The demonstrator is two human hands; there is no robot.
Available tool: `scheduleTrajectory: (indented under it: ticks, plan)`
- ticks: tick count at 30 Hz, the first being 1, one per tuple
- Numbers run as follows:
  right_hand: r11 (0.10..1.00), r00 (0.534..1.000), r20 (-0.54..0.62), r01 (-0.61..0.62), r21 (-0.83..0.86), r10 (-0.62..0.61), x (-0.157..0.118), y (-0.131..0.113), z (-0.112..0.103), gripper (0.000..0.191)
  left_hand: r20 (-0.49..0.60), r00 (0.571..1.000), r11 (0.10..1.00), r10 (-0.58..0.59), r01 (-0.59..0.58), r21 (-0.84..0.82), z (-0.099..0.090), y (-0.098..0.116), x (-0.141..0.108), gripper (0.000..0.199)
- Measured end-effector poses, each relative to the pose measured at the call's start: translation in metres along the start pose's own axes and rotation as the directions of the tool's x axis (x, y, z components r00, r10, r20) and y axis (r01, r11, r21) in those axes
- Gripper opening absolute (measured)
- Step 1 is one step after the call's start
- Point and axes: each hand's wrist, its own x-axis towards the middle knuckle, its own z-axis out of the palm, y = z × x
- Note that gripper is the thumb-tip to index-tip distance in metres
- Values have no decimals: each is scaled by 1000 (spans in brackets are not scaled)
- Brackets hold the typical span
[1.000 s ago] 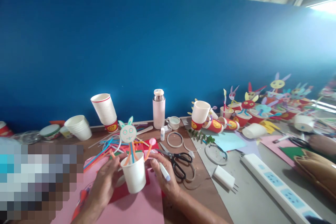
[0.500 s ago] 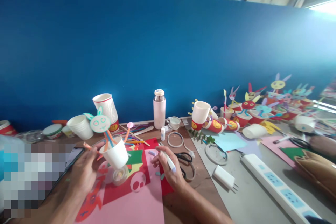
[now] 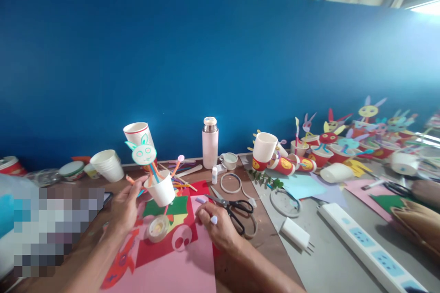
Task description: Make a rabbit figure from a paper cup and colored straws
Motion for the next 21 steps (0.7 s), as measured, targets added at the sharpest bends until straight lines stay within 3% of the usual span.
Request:
scheduleTrajectory:
  ticks: [2,5,8,14,21]
  plan:
    - [981,999,31,28,-191,-23,-3,2,3,26,16,1000,999,-3,3,36,6,-4,4,44]
    - [878,990,120,120,-463,-72,-7,5,10,15,72,997,996,18,-24,89,18,-8,8,40]
    - [780,984,179,127,-613,-19,-8,7,18,14,112,993,992,44,-57,109,31,-9,12,36]
    - [693,981,193,137,-707,3,-8,13,29,10,149,987,994,53,-66,84,53,-16,30,35]
    - [709,981,193,139,-691,-3,-8,22,32,7,190,982,1000,-9,8,9,66,-29,53,39]
